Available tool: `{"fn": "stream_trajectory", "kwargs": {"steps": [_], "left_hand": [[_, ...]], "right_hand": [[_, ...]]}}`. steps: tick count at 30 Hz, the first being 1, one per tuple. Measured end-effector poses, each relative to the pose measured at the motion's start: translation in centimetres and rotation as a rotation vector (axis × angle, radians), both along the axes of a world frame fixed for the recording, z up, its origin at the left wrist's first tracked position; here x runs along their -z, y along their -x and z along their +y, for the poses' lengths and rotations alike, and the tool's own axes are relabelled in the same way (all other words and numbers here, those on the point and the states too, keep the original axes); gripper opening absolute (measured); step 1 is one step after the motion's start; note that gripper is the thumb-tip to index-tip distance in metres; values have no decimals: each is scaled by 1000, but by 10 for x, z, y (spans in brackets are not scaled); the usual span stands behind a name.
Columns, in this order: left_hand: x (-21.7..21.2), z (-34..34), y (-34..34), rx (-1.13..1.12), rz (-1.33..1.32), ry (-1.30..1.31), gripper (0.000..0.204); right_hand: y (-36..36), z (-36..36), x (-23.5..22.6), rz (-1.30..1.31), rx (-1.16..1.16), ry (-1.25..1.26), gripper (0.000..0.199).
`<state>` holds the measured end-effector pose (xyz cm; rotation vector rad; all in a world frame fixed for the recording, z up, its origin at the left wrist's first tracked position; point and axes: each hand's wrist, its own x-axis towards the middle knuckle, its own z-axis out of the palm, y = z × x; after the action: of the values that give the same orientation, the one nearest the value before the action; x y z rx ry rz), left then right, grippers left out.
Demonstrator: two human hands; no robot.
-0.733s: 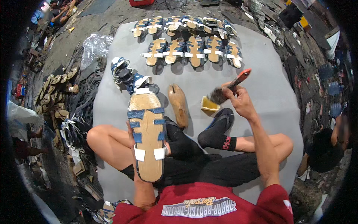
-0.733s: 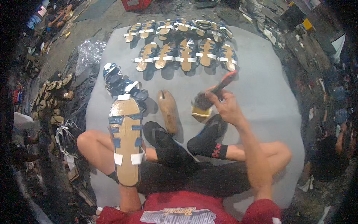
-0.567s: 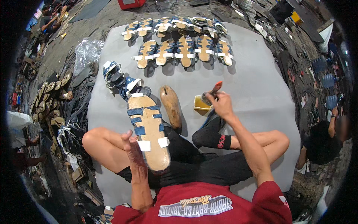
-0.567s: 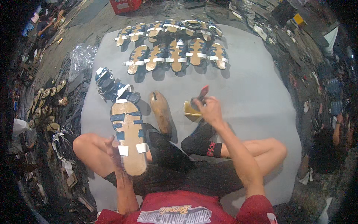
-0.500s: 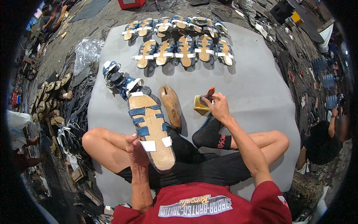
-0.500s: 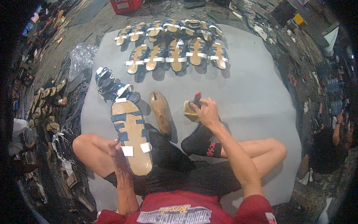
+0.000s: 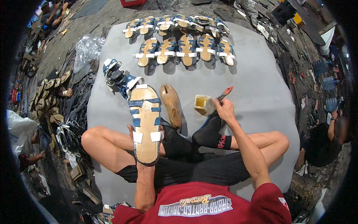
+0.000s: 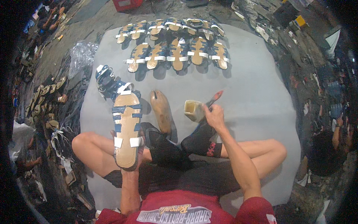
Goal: The person sits on the floor and applies glue to the soles of sandals using a brush. They pick up sandals from a pile, apply adhesive to the bottom, and place them in a row to dry.
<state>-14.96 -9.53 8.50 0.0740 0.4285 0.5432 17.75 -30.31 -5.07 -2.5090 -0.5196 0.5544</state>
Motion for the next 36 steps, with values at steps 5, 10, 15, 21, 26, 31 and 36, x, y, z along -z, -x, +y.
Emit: {"fn": "stream_trajectory", "kwargs": {"steps": [5,10,15,21,26,31,36], "left_hand": [[15,-2,12,61,-45,-16,77],[-19,-16,-15,139,131,-66,73],[-34,-24,-27,253,194,-162,62],[-50,-24,-29,235,333,-166,57],[-57,-11,-22,192,232,-202,65],[-49,-23,-31,275,245,-328,65],[-64,-13,-30,209,296,-174,67]], "right_hand": [[14,20,-79,901,350,-766,40],[23,47,-188,880,205,-1086,39],[86,76,-229,338,-367,-794,26],[95,89,-238,-277,-720,-716,21],[80,66,-238,93,-497,-702,18],[109,102,-248,14,-627,-888,17],[102,88,-234,-172,-724,-840,22]]}}
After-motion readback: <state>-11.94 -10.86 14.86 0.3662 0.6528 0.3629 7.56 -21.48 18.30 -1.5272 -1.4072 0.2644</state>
